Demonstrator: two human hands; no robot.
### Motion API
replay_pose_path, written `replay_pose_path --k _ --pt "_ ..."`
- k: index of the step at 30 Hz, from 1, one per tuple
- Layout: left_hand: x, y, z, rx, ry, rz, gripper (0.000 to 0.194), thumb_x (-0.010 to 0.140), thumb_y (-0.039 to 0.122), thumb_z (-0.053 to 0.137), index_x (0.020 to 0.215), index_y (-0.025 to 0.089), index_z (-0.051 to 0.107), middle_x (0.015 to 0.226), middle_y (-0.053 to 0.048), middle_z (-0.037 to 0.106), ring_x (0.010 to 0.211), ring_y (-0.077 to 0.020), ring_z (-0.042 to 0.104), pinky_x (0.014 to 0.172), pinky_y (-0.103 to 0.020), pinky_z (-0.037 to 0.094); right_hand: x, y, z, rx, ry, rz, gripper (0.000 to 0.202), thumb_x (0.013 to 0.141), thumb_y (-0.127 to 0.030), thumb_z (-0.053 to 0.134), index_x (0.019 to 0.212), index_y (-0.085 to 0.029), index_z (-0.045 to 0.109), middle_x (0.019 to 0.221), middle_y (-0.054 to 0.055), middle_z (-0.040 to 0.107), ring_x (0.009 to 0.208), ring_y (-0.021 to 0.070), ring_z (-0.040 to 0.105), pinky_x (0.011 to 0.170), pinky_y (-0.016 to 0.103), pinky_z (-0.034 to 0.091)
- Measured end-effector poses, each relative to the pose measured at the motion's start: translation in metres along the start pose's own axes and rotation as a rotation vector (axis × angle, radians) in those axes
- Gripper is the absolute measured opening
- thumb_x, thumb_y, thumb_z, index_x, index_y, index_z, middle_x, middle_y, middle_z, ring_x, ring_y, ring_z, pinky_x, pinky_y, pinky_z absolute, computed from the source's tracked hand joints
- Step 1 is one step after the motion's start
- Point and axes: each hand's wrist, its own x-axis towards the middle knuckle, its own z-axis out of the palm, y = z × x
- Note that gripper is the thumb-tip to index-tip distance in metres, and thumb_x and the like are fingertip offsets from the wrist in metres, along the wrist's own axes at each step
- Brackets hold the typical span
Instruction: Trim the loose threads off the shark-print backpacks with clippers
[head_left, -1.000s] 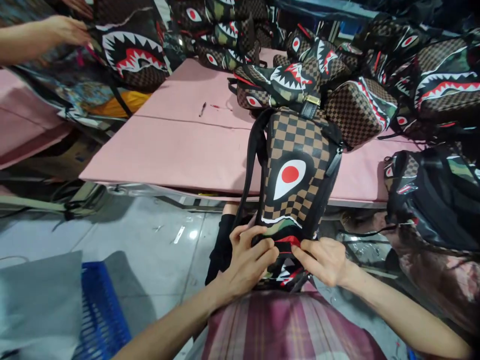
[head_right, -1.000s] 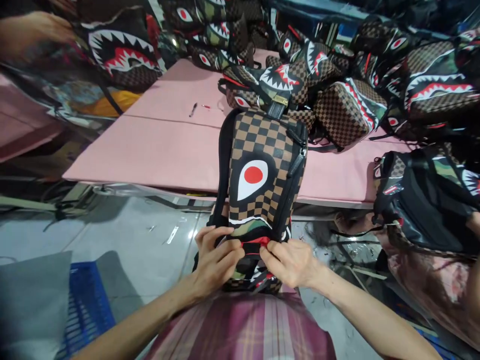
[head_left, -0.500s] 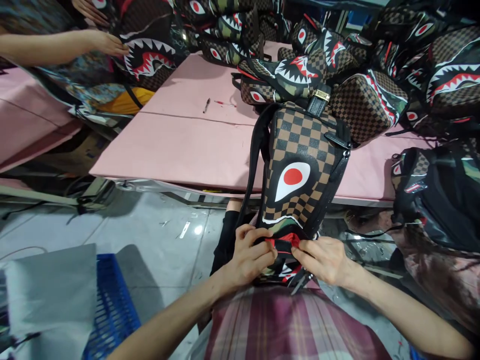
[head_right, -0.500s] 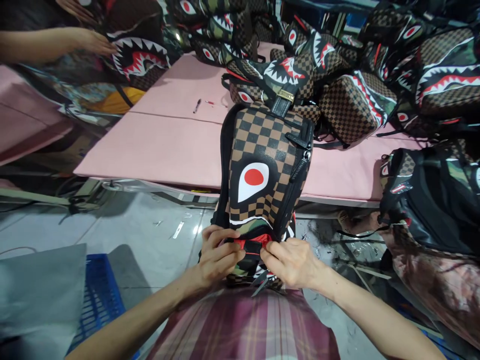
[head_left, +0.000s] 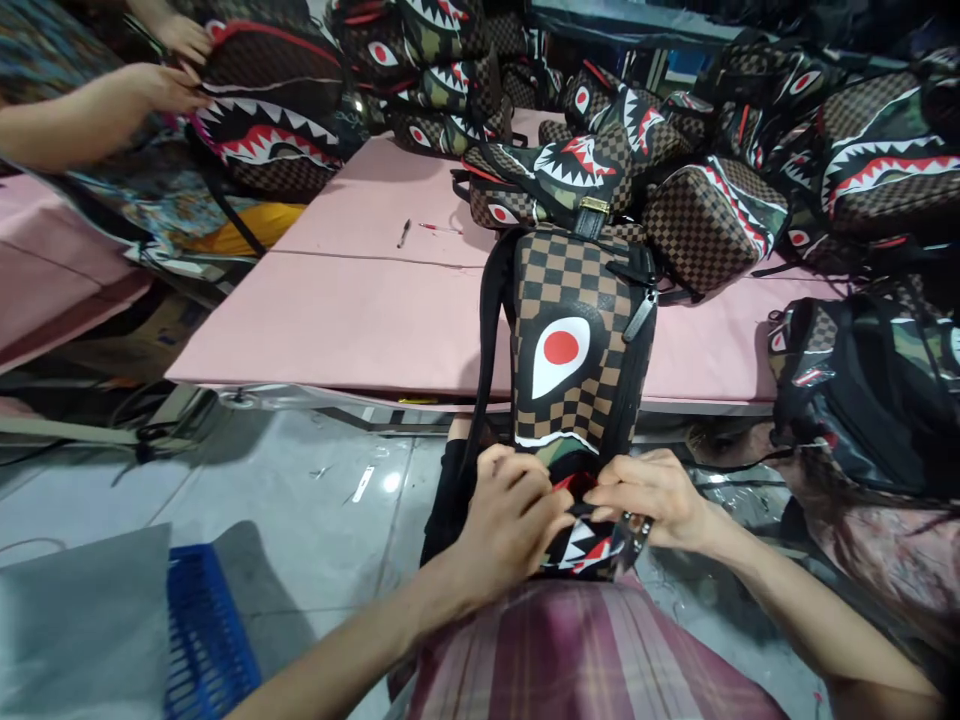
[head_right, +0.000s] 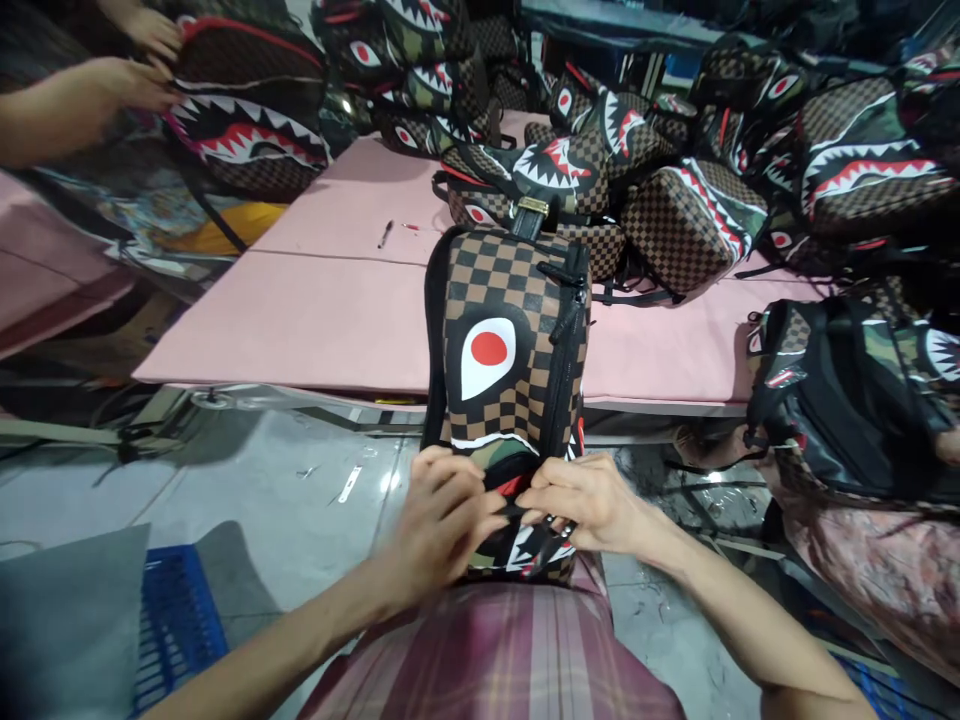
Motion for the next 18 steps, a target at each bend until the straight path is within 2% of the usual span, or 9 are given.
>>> replay_pose_path --k 2,5,7,9,13,16,18 --pt "0.008 0.009 0.004 0.039 -0.028 0.016 0.012 0.081 0.011 0.054 0.087 0.020 0.059 0.067 0.002 0.058 0.081 -0.0144 0.052 0.087 -0.040 0.029 -0.014 0.006 -0.003 0.138 0.137 0.100 0.009 0.082 -0.022 0.058 0.085 -0.020 0.066 0.079 0.001 0.058 0.055 0.0071 0.049 0.048 0.022 0.034" --pt "0.018 0.016 0.011 0.050 -0.064 0.012 0.014 0.081 0.010 0.052 0.082 0.021 0.060 0.062 0.004 0.055 0.076 -0.0135 0.051 0.089 -0.041 0.024 -0.040 0.013 -0.001 0.355 0.600 0.450 0.018 0.082 -0.022 0.056 0.066 -0.019 0.063 0.076 0.002 0.054 0.056 0.0087 0.047 0.051 0.024 0.036" --pt "0.022 0.018 0.015 0.005 -0.047 0.013 0.014 0.081 0.011 0.051 0.079 0.022 0.061 0.060 0.005 0.054 0.074 -0.0130 0.051 0.091 -0.041 0.023 -0.053 0.014 0.008 0.442 0.816 0.621 0.015 0.079 -0.024 0.059 0.065 -0.019 0.060 0.071 0.001 0.051 0.061 0.0109 0.048 0.054 0.025 0.038" --pt "0.024 0.019 0.019 -0.065 -0.030 0.023 0.016 0.080 0.009 0.050 0.078 0.022 0.061 0.062 0.004 0.057 0.076 -0.0130 0.053 0.093 -0.042 0.022 -0.059 0.012 0.023 0.540 0.854 0.716 0.016 0.071 -0.031 0.067 0.067 -0.019 0.057 0.069 -0.001 0.049 0.063 0.0118 0.048 0.054 0.024 0.039" --pt "0.026 0.024 0.025 -0.225 -0.006 0.027 0.018 0.080 0.010 0.047 0.077 0.020 0.062 0.067 0.002 0.060 0.079 -0.0138 0.056 0.095 -0.045 0.022 -0.052 0.006 0.053 0.772 0.960 0.896 0.036 0.061 -0.045 0.073 0.070 -0.020 0.049 0.064 -0.004 0.044 0.056 0.0099 0.044 0.052 0.023 0.040" --pt "0.027 0.029 0.028 -0.293 -0.003 0.040 0.020 0.081 0.009 0.045 0.080 0.019 0.062 0.070 0.001 0.061 0.081 -0.0139 0.056 0.095 -0.044 0.023 -0.043 0.003 0.059 0.828 0.951 1.015 0.040 0.062 -0.052 0.070 0.076 -0.022 0.048 0.067 -0.002 0.046 0.058 0.0120 0.047 0.050 0.024 0.041" --pt "0.027 0.032 0.029 -0.304 -0.004 0.042 0.021 0.081 0.007 0.045 0.082 0.018 0.063 0.071 0.001 0.060 0.081 -0.0137 0.056 0.095 -0.045 0.024 -0.041 0.001 0.058 0.825 0.919 1.043 0.042 0.063 -0.054 0.069 0.078 -0.022 0.047 0.070 0.000 0.048 0.060 0.0135 0.050 0.049 0.024 0.041"
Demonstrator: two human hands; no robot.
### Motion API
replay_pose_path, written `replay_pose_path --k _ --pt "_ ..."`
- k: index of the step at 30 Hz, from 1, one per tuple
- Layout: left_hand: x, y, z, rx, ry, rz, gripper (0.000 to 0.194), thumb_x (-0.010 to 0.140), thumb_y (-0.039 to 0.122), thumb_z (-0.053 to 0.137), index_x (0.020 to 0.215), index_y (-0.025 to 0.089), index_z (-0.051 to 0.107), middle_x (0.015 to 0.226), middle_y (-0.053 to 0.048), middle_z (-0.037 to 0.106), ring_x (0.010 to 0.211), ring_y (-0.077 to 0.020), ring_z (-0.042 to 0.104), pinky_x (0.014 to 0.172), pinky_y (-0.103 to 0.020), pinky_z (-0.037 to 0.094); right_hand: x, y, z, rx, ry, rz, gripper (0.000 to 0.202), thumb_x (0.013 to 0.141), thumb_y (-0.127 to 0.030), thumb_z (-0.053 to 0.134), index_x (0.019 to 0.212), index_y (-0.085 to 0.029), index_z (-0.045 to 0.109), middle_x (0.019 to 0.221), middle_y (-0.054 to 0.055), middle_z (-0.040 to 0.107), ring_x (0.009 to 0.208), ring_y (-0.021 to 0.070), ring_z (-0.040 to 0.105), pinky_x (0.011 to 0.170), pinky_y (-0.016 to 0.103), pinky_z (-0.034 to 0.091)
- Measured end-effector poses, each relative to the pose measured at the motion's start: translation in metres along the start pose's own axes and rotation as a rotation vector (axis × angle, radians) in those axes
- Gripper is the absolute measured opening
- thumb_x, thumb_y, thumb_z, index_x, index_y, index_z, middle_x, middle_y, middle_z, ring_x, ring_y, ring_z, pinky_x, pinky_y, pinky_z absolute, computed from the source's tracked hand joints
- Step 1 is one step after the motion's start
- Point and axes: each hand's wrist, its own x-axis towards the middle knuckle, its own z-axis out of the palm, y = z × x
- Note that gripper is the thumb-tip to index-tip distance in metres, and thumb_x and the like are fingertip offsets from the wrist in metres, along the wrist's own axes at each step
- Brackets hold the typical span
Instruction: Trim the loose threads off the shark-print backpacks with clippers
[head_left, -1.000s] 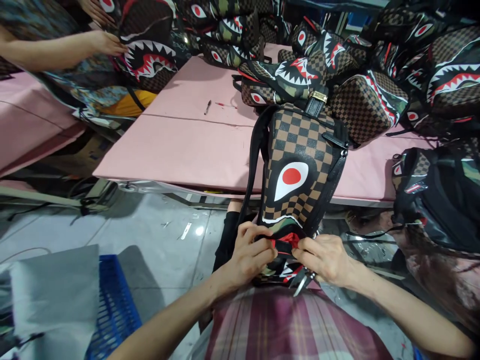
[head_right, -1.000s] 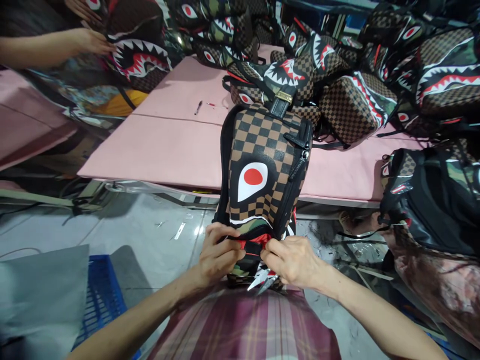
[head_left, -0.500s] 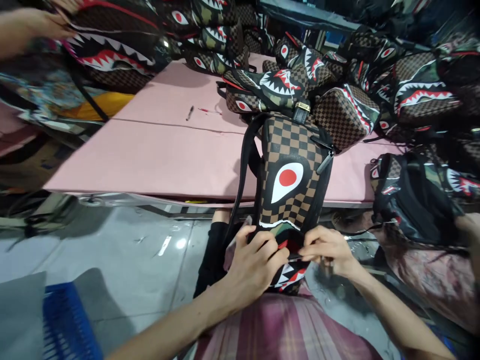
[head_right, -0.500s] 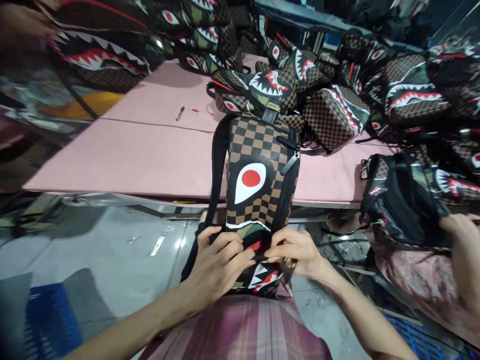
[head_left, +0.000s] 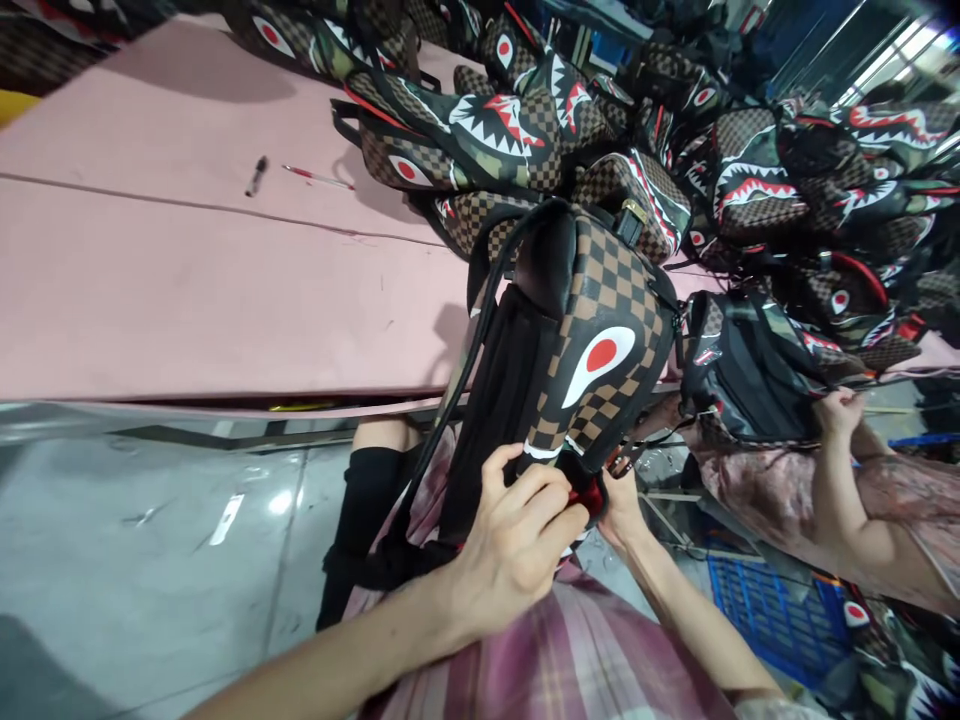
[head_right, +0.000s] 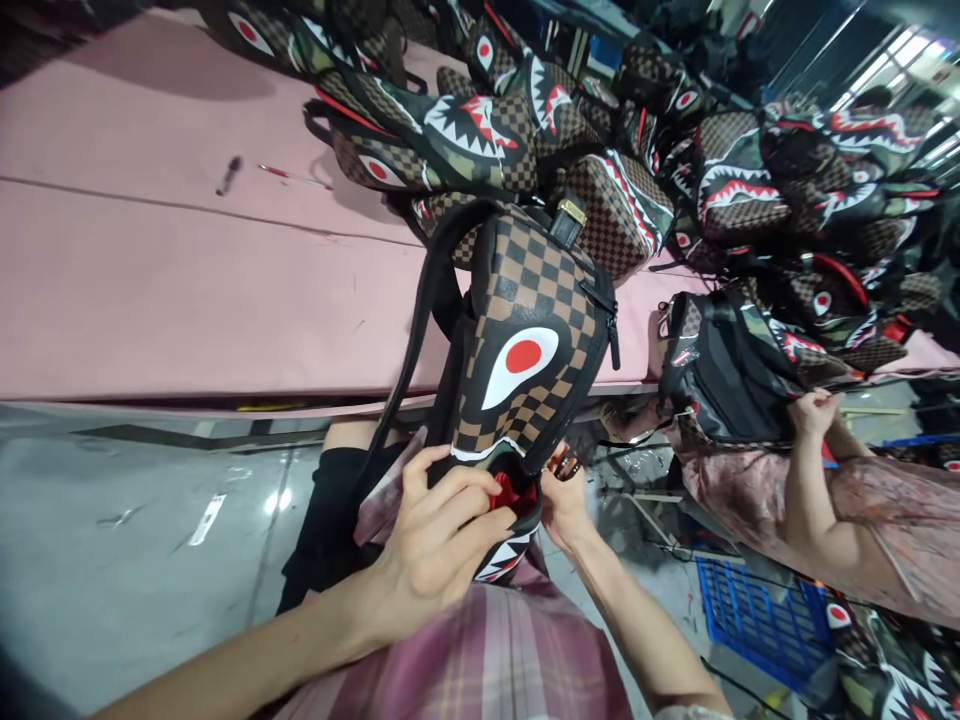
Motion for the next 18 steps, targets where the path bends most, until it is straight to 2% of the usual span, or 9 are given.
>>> replay_pose_path --k 4,7,10,13,15,18 --pt "0.002 0.003 0.003 0.012 0.014 0.000 0.021 0.081 0.007 0.045 0.082 0.018 0.063 0.069 0.001 0.059 0.080 -0.0130 0.057 0.096 -0.044 0.024 0.000 -0.002 0.000 0.042 -0.045 -0.017 0.039 0.064 -0.050 0.070 0.079 -0.021 0.049 0.072 -0.001 0.050 0.058 0.0115 0.049 0.048 0.023 0.040" --pt "-0.001 -0.009 -0.006 0.054 0.018 0.004 0.018 0.081 0.011 0.048 0.080 0.021 0.063 0.064 0.003 0.057 0.080 -0.0131 0.058 0.097 -0.044 0.023 0.003 -0.003 0.000 0.081 -0.065 -0.068 0.037 0.062 -0.046 0.073 0.075 -0.021 0.049 0.066 -0.003 0.048 0.051 0.0084 0.043 0.045 0.020 0.036" --pt "-0.013 -0.039 -0.033 0.168 0.077 -0.056 0.013 0.081 0.016 0.053 0.080 0.026 0.062 0.063 0.004 0.056 0.082 -0.0160 0.058 0.096 -0.045 0.026 0.016 -0.010 -0.001 0.038 -0.146 -0.107 0.032 0.065 -0.044 0.072 0.073 -0.019 0.053 0.065 -0.003 0.048 0.046 0.0057 0.033 0.041 0.019 0.028" --pt "-0.028 -0.067 -0.068 0.261 0.125 -0.209 0.008 0.080 0.021 0.054 0.080 0.024 0.061 0.066 0.000 0.058 0.084 -0.0197 0.054 0.083 -0.039 0.038 0.035 -0.019 0.004 -0.065 -0.162 -0.145 0.025 0.077 -0.042 0.060 0.079 -0.017 0.058 0.066 -0.002 0.051 0.043 0.0044 0.025 0.039 0.019 0.022" --pt "-0.035 -0.072 -0.083 0.277 0.068 -0.272 0.008 0.081 0.023 0.052 0.079 0.023 0.060 0.067 -0.002 0.059 0.082 -0.0203 0.052 0.076 -0.037 0.039 0.045 -0.024 0.015 -0.151 -0.219 -0.200 0.023 0.082 -0.040 0.055 0.085 -0.017 0.061 0.068 -0.001 0.054 0.046 0.0060 0.034 0.042 0.020 0.028" --pt "-0.036 -0.059 -0.085 0.283 -0.012 -0.310 0.009 0.082 0.025 0.051 0.081 0.021 0.059 0.072 -0.002 0.061 0.083 -0.0194 0.052 0.080 -0.038 0.035 0.052 -0.029 0.037 -0.238 -0.417 -0.257 0.024 0.084 -0.038 0.053 0.093 -0.018 0.063 0.073 0.001 0.057 0.062 0.0111 0.050 0.056 0.023 0.041"
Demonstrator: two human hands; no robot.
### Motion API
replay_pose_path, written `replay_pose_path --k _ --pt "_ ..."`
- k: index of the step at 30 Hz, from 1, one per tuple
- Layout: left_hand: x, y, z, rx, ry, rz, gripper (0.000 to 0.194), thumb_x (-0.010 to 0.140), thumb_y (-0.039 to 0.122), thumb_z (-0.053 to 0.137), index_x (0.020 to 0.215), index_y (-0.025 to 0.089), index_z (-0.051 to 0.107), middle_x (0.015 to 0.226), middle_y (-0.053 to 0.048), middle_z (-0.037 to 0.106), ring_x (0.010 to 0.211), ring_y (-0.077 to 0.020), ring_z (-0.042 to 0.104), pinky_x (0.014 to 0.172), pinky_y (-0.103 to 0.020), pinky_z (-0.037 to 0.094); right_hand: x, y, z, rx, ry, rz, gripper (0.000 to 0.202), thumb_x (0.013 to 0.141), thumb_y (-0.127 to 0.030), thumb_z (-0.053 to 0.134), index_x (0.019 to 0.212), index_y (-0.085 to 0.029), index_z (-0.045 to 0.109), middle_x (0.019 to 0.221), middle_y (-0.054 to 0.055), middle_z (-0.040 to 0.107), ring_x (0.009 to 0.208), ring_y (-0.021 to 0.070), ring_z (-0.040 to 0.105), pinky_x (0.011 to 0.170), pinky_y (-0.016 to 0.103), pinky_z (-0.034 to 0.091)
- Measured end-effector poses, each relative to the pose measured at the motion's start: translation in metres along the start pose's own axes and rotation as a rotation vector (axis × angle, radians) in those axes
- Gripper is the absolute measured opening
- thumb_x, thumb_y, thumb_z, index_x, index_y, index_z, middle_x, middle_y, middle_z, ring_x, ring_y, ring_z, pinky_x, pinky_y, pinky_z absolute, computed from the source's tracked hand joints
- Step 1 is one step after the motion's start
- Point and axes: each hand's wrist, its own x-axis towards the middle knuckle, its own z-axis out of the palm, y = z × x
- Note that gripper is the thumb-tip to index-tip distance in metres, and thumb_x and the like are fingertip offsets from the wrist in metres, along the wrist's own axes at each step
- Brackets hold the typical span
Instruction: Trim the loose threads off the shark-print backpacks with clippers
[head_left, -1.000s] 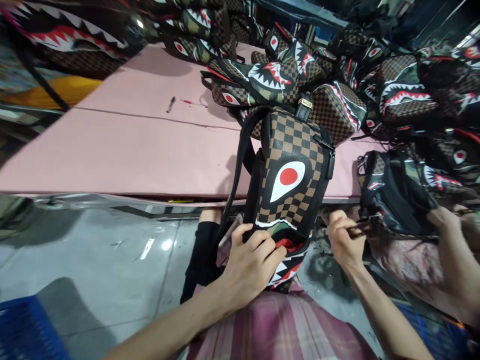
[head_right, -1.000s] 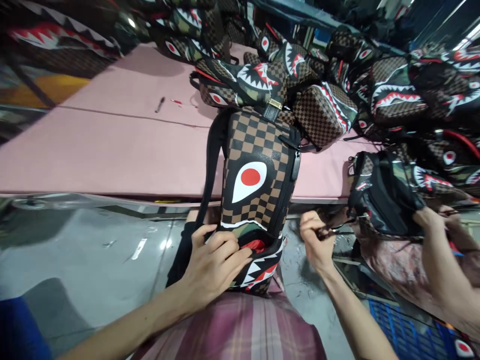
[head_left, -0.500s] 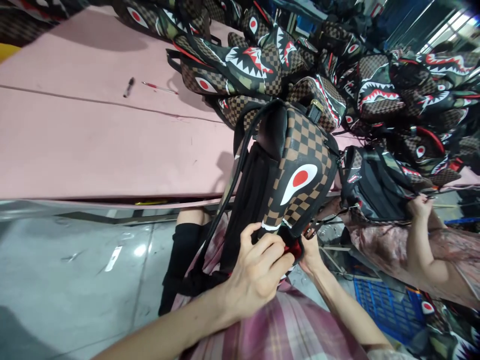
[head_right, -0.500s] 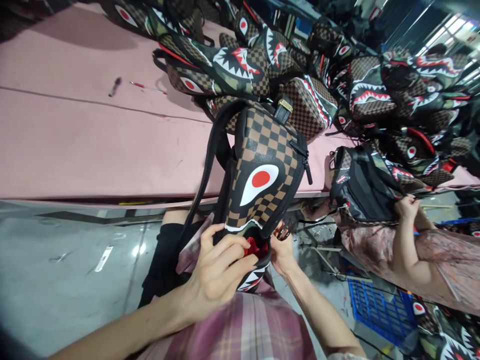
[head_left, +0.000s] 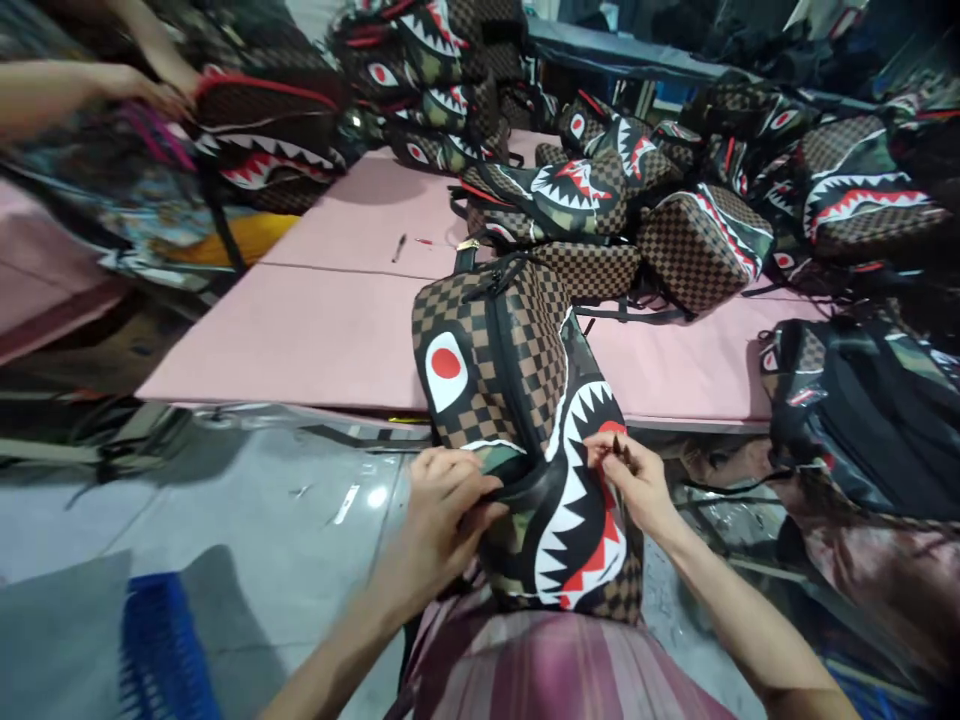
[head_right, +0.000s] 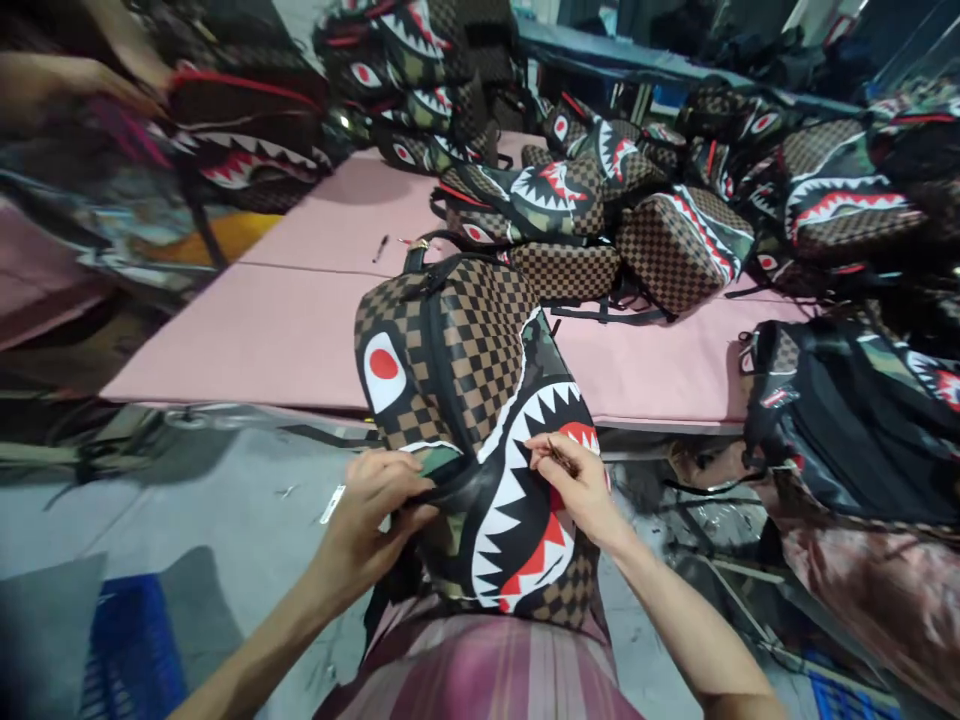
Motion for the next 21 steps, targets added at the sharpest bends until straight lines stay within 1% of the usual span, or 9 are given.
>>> replay_pose_path --k 1,3,6,7,10,12,14,17,21 --pt "0.000 0.008 0.001 -0.007 0.004 -0.014 0.010 0.083 0.026 0.051 0.081 0.020 0.058 0.073 -0.001 0.060 0.083 -0.0188 0.053 0.083 -0.039 0.033 0.003 -0.002 0.004 -0.011 -0.030 -0.014 0.024 0.084 -0.038 0.053 0.094 -0.018 0.062 0.074 0.001 0.057 0.066 0.0119 0.052 0.061 0.024 0.043" --pt "0.003 0.023 0.006 -0.035 0.026 -0.029 0.014 0.084 0.030 0.049 0.079 0.019 0.056 0.071 0.000 0.059 0.079 -0.0173 0.053 0.086 -0.040 0.029 0.006 -0.007 0.007 -0.056 -0.028 -0.061 0.027 0.084 -0.037 0.052 0.102 -0.018 0.059 0.076 0.001 0.057 0.070 0.0127 0.054 0.066 0.026 0.045" --pt "0.010 0.038 0.013 -0.030 0.031 0.004 0.017 0.084 0.034 0.051 0.077 0.021 0.058 0.067 0.002 0.057 0.076 -0.0161 0.052 0.088 -0.040 0.025 0.004 -0.017 -0.003 -0.236 -0.022 -0.182 0.034 0.085 -0.036 0.051 0.115 -0.020 0.050 0.085 0.002 0.059 0.076 0.0147 0.056 0.069 0.028 0.045" --pt "0.012 0.041 0.015 -0.020 0.027 0.019 0.016 0.083 0.034 0.052 0.077 0.021 0.059 0.066 0.002 0.057 0.076 -0.0158 0.052 0.088 -0.040 0.025 0.003 -0.021 -0.009 -0.319 -0.032 -0.223 0.032 0.085 -0.034 0.050 0.114 -0.020 0.049 0.086 0.002 0.059 0.075 0.0149 0.056 0.068 0.028 0.045" --pt "0.016 0.044 0.020 -0.005 0.033 0.044 0.014 0.083 0.032 0.054 0.074 0.022 0.059 0.063 0.003 0.056 0.074 -0.0153 0.051 0.087 -0.040 0.024 -0.001 -0.036 -0.026 -0.543 -0.028 -0.390 0.019 0.083 -0.028 0.056 0.100 -0.021 0.055 0.083 0.003 0.061 0.074 0.0153 0.057 0.066 0.028 0.043" --pt "0.018 0.046 0.022 0.000 0.048 0.045 0.015 0.083 0.031 0.054 0.073 0.021 0.059 0.063 0.003 0.056 0.073 -0.0153 0.051 0.086 -0.040 0.024 -0.004 -0.045 -0.034 -0.666 0.005 -0.556 0.018 0.080 -0.025 0.062 0.097 -0.020 0.058 0.083 0.004 0.064 0.076 0.0166 0.058 0.068 0.030 0.042" --pt "0.018 0.048 0.023 0.009 0.048 0.049 0.016 0.083 0.031 0.054 0.071 0.021 0.058 0.063 0.002 0.056 0.073 -0.0154 0.051 0.086 -0.041 0.024 -0.006 -0.054 -0.038 -0.811 0.034 -0.687 0.018 0.078 -0.023 0.064 0.096 -0.020 0.060 0.082 0.004 0.066 0.075 0.0166 0.059 0.069 0.031 0.039" --pt "0.019 0.052 0.024 0.028 0.022 0.044 0.016 0.082 0.031 0.054 0.071 0.021 0.059 0.063 0.002 0.056 0.073 -0.0158 0.051 0.086 -0.041 0.024 -0.009 -0.063 -0.039 -1.037 0.041 -0.765 0.014 0.079 -0.023 0.064 0.093 -0.019 0.063 0.080 0.002 0.068 0.067 0.0137 0.057 0.068 0.032 0.032" --pt "0.019 0.055 0.025 0.046 0.000 0.032 0.015 0.081 0.031 0.055 0.071 0.021 0.060 0.063 0.002 0.057 0.074 -0.0159 0.052 0.085 -0.042 0.024 -0.011 -0.072 -0.036 -1.202 0.069 -0.824 0.012 0.081 -0.024 0.062 0.093 -0.019 0.063 0.078 0.000 0.069 0.063 0.0115 0.054 0.068 0.033 0.027"
